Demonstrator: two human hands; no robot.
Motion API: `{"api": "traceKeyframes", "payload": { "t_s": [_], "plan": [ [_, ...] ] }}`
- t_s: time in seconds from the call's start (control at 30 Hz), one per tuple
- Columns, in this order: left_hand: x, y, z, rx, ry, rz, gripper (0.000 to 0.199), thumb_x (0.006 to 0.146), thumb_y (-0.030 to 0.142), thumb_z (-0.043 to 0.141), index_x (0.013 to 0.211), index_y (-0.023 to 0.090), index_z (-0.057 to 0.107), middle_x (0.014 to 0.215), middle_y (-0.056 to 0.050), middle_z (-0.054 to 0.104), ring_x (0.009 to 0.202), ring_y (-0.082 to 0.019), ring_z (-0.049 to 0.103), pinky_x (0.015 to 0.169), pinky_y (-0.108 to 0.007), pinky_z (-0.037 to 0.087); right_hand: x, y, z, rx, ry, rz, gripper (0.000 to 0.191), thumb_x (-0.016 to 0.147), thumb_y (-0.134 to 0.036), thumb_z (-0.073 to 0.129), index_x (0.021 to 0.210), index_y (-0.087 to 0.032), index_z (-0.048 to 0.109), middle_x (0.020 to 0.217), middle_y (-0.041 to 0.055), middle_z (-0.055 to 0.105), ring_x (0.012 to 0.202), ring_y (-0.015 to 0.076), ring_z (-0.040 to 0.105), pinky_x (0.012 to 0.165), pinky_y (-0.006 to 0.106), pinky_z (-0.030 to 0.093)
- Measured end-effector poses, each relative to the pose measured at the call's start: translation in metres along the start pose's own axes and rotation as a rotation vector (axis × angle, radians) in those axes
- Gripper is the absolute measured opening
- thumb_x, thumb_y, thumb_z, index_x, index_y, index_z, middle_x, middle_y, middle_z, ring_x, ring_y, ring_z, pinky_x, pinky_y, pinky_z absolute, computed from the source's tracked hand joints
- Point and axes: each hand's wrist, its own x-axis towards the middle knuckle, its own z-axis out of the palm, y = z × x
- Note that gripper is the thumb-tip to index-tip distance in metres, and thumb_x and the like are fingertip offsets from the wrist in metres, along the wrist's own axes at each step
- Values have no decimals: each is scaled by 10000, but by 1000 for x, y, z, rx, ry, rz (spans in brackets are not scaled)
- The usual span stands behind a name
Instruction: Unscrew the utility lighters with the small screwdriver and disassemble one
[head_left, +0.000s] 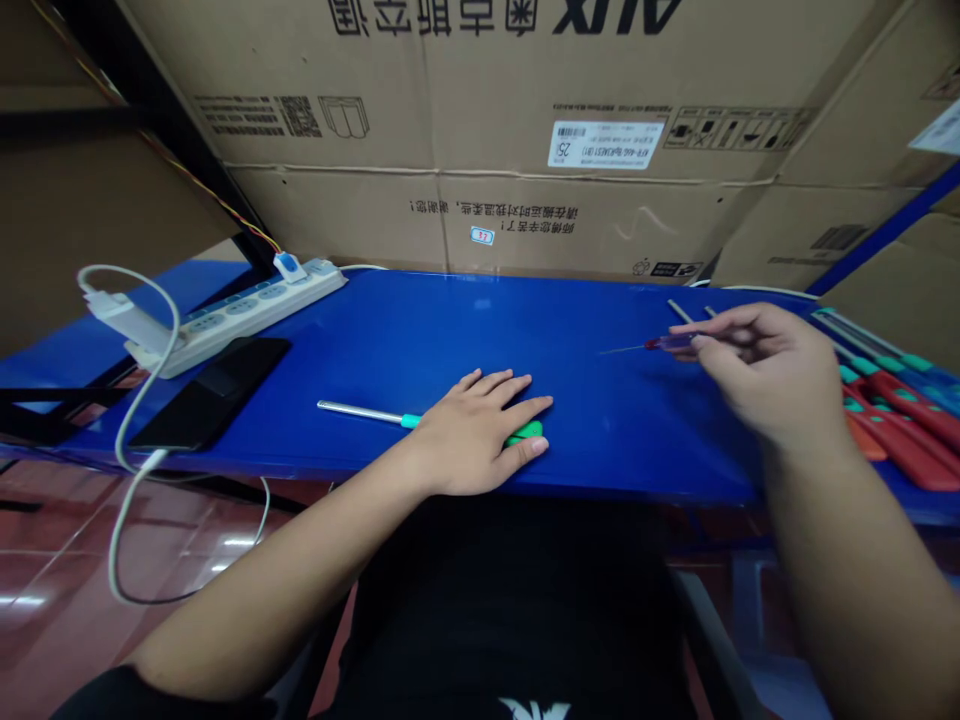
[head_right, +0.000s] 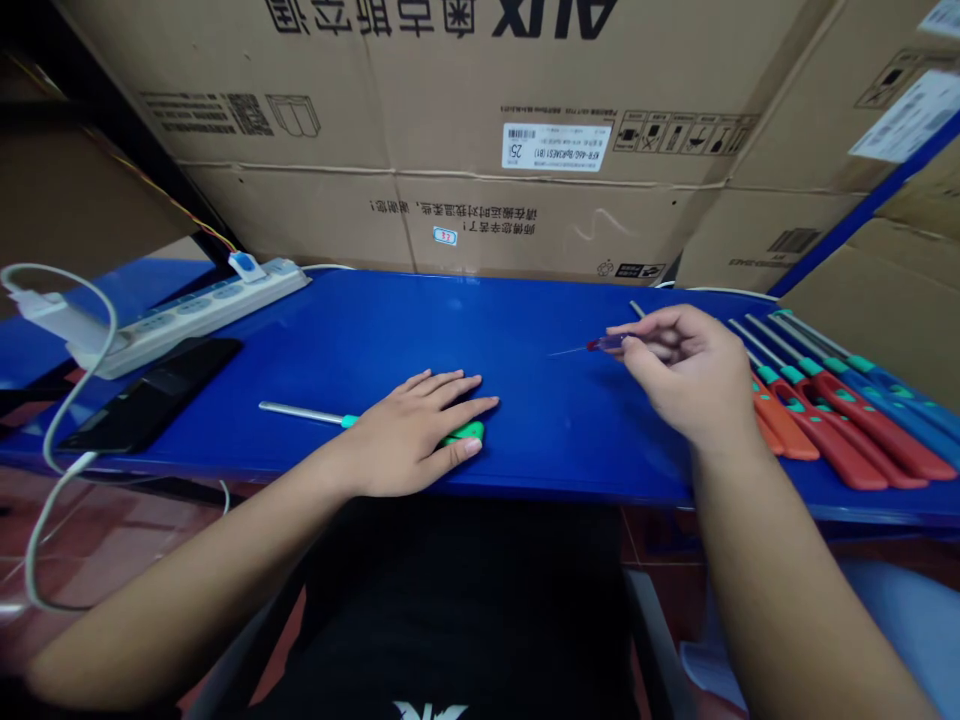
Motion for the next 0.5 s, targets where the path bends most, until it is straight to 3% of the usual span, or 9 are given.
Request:
{"api": "traceKeyframes", "payload": {
  "t_s": [0.17,0.33,0.5],
  "plan": [
    [1,-2,1,-6,-12,32,530,998,627,249,1477,464,405,1642,-24,262,1527,-305,205,1212,-600,166,-17,-36,28,222,-40,-164,95,820,-152,716,912,-173,712,803,64,750,742,206,753,633,302,632],
    [3,-5,6,29,-5,41,618,980,666,233,1503,380,400,1636,-50,265,1533,-280,190,1220,-587,159,-35,-58,55,367,-95,-298,240,915,-242,646,1140,-273,724,968,29,710,808,192,747,676,350,652],
    [3,-5,7,38,-18,44,639,977,668,250,1510,346,395,1631,-54,278,1526,-284,217,1214,-587,190,-37,-52,74,372,-138,-327,200,949,-295,605,1107,-277,726,1017,25,665,852,180,736,762,370,652]
  ]
}}
